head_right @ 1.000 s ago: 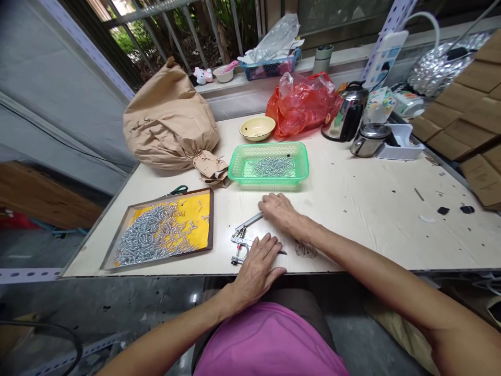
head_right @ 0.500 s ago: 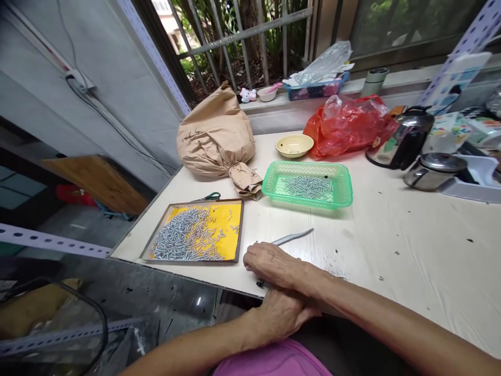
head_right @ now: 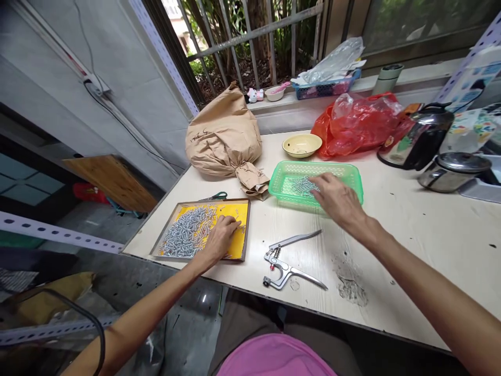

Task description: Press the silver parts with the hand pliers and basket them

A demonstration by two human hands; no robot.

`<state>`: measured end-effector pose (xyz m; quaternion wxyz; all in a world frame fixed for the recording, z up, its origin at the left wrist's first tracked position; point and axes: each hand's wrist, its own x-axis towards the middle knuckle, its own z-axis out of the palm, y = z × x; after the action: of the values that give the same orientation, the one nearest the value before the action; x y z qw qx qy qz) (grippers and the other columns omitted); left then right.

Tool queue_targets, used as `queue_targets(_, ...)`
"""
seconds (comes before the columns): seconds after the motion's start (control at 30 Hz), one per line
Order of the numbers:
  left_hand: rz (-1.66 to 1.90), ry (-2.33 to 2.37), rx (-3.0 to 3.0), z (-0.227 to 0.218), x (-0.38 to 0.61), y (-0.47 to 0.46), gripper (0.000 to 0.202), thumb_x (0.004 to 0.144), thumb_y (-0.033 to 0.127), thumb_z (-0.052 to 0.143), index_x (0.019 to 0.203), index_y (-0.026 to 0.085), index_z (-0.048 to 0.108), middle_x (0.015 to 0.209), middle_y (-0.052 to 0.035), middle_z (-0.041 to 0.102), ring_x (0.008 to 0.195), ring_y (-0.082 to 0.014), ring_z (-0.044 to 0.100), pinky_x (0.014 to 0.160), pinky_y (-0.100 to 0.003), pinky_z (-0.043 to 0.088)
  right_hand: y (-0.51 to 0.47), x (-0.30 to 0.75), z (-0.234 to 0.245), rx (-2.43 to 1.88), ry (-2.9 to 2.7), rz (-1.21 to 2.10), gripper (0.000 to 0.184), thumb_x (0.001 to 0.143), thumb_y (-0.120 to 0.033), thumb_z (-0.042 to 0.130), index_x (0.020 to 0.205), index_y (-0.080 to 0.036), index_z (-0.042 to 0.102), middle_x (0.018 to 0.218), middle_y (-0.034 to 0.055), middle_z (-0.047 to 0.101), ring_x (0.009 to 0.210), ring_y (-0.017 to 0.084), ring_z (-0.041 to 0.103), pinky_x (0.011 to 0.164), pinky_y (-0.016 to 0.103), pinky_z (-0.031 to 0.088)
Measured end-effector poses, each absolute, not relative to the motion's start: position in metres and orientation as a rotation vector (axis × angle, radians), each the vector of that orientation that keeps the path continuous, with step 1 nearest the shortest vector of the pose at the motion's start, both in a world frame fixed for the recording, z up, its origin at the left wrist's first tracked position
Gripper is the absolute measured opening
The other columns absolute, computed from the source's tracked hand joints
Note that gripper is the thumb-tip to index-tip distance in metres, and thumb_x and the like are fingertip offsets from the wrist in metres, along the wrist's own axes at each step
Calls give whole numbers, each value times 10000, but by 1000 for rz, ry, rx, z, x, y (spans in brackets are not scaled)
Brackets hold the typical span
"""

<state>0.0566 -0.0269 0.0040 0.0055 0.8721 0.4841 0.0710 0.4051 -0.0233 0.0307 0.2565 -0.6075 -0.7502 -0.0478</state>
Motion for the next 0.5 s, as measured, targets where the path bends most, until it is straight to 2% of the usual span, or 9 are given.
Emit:
queue_targets(0.27, 9, 1346, 2762, -4, 50, -11, 233, 906, 135, 439, 882, 165, 668, 918, -99, 574, 920, -217, 469, 769, -322, 423, -129, 351, 3, -1475, -2223, 382, 284, 958, -262, 363, 1075, -215, 618, 1042, 78, 614, 895, 186, 618, 782, 317, 510)
queue_targets(0.5, -81, 1434, 2703, -1, 48, 1, 267, 899, 148, 415, 810, 132, 666, 873, -106, 595, 891, -209, 490, 772, -311, 402, -158, 351, -19, -1506, -2199, 551, 307, 974, -282, 335, 1033, -219, 630, 976, 66, 618, 835, 166, 621, 737, 300, 513)
